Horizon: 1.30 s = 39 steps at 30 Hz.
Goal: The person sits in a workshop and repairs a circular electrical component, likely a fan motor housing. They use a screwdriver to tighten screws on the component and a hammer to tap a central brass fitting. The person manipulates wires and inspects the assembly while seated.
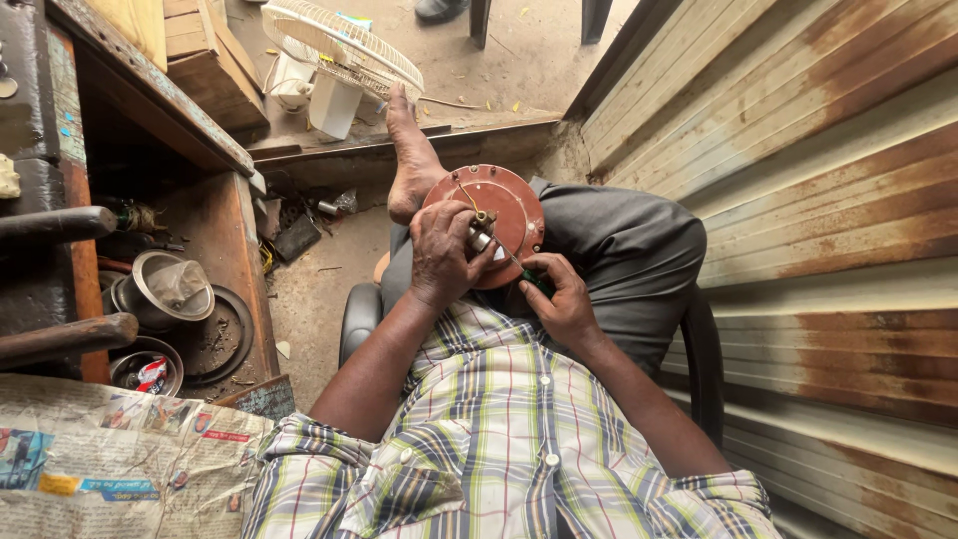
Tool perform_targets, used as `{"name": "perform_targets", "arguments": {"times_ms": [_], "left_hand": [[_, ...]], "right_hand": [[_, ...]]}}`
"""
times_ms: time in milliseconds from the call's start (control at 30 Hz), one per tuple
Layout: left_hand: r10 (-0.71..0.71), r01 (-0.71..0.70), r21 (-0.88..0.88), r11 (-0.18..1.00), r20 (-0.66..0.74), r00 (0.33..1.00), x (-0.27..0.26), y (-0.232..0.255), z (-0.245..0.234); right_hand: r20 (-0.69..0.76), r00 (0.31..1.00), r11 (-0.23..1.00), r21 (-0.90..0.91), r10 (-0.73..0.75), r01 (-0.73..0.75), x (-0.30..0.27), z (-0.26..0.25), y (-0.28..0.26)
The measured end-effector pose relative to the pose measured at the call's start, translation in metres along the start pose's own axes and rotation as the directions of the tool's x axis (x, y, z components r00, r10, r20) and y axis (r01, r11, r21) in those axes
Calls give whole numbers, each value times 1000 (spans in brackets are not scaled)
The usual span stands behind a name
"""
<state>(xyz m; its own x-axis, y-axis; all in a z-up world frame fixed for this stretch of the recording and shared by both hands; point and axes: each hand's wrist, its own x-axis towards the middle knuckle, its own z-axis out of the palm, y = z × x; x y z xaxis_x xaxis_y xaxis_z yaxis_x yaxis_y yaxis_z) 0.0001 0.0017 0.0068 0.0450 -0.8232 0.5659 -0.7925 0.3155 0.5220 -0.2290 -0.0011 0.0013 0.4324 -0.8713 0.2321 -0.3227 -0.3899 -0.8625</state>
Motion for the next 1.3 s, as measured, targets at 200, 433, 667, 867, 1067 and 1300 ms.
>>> {"name": "perform_targets", "arguments": {"times_ms": [200,433,667,867,1067,1300], "left_hand": [[15,-14,52,999,-19,1000,-2,0,1],[-31,35,99,994,-43,999,-5,-7,6],[-44,45,43,998,-20,999,-11,-14,12],[-19,19,38,999,-8,1000,-6,-12,10],[10,-9,6,1000,-79,997,-7,-10,6],[8,-8,3,1000,-113,994,-6,-4,0]], "right_hand": [[6,1000,1000,-9,-24,24,-1,1,1],[11,1000,1000,-6,-25,25,1,-1,-3],[30,1000,1000,-23,-8,9,1,-2,-3],[35,999,1000,-1,18,-18,2,-2,-4],[15,1000,1000,2,-19,19,0,-2,1],[17,1000,1000,12,-16,16,-1,-2,2]]}}
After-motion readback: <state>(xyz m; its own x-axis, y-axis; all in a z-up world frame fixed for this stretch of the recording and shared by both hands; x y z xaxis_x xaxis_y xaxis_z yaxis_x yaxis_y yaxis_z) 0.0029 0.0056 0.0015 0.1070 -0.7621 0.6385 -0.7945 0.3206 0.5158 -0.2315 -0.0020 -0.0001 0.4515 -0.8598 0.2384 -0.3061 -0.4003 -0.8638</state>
